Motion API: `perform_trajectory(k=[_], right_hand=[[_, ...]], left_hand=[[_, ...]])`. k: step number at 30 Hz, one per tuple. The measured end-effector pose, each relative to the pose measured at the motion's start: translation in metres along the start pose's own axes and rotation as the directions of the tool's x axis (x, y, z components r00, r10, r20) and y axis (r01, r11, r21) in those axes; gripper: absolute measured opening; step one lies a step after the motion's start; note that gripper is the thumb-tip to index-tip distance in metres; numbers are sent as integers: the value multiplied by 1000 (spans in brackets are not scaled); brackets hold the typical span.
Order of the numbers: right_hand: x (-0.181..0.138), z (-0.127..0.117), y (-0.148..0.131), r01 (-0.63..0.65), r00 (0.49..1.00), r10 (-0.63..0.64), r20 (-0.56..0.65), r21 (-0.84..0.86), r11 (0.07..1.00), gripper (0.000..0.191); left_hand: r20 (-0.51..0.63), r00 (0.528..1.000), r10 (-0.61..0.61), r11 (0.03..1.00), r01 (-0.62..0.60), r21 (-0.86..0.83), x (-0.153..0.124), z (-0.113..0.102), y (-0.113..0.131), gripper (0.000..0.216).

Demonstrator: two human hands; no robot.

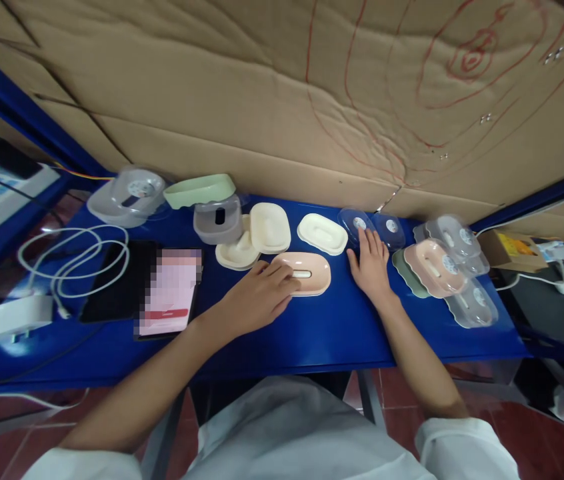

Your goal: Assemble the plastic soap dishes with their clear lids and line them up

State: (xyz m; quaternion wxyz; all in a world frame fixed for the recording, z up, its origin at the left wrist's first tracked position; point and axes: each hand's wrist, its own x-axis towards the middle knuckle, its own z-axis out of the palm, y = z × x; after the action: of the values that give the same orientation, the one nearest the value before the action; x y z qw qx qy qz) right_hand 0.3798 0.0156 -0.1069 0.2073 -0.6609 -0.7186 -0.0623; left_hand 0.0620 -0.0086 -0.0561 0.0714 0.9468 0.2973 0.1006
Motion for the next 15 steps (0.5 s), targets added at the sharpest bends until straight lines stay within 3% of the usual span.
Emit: perform_trajectory(k=[4,7,9,11,15], right_hand=[[3,10,16,-119,993,119,-22,-19,993,64],[6,7,20,-103,991,109,-72,84,991,56],[7,1,19,-62,988,90,-127,209,976,50],[5,-7,12,1,979,65,-194,323,946,47],[-8,-22,-19,270,961,-211,-180,427,863,43]], left_hand=[[-60,998,-9,993,2,-121,-1,1,-4,21],[-122,992,-40,967,8,-254,-1,9,-10,17],[-169,981,-93,941,32,-337,0,15,-13,19],[-200,965,-168,913,76,-400,1,22,-16,35],[-225,932,-286,861,146,-487,5,32,-22,71]])
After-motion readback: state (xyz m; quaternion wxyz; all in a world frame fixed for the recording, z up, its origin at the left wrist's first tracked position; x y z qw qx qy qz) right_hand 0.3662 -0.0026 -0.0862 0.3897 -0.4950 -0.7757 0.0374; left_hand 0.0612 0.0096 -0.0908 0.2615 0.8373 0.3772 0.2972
